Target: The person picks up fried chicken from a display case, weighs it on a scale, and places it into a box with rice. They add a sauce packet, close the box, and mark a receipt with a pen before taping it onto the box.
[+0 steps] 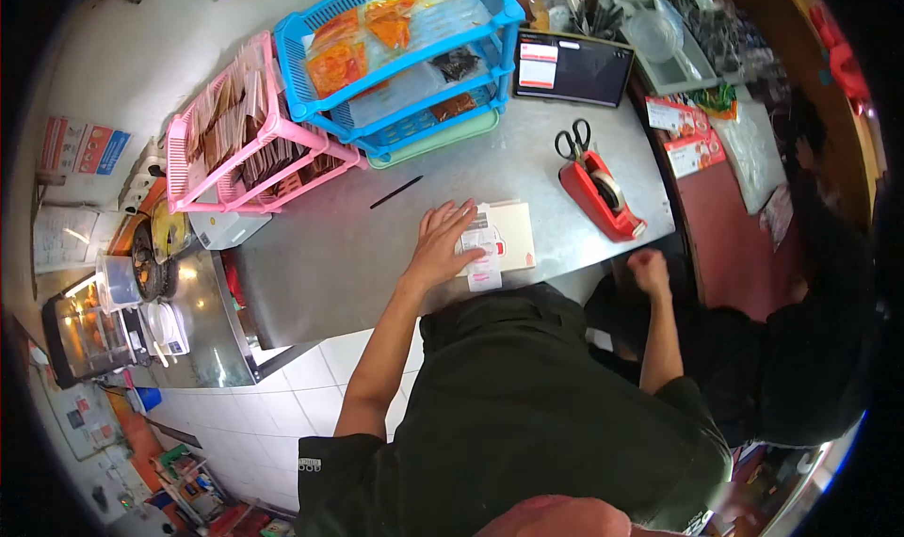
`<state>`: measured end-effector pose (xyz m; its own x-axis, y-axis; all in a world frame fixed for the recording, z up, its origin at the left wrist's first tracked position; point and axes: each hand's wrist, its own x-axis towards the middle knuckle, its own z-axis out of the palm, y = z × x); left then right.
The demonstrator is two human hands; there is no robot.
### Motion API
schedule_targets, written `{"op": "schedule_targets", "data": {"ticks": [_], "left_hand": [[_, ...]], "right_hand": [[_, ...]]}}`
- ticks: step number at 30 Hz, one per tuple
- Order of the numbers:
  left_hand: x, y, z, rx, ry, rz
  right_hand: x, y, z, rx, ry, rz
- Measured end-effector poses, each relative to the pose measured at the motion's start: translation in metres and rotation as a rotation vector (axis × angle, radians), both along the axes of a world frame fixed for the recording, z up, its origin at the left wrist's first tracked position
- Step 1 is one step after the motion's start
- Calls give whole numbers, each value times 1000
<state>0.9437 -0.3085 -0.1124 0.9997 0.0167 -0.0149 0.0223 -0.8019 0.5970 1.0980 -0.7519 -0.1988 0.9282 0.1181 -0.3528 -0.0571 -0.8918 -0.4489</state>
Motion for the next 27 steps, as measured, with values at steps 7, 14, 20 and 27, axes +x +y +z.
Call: {"op": "schedule_targets", "data": {"ticks": [7,14,20,27], "left_hand": [[4,-6,2,-36,-35,14],[2,-6,-2,-15,-41,31],[3,-8,1,-28,-50,39],[3,-9,2,-23,-53,41]], "right_hand": [[-9,40,41,1001,224,-580],[7,23,31,1097,298,-495],[3,40,69,1056,278,-591],[8,18,55,1013,361,-395]]}}
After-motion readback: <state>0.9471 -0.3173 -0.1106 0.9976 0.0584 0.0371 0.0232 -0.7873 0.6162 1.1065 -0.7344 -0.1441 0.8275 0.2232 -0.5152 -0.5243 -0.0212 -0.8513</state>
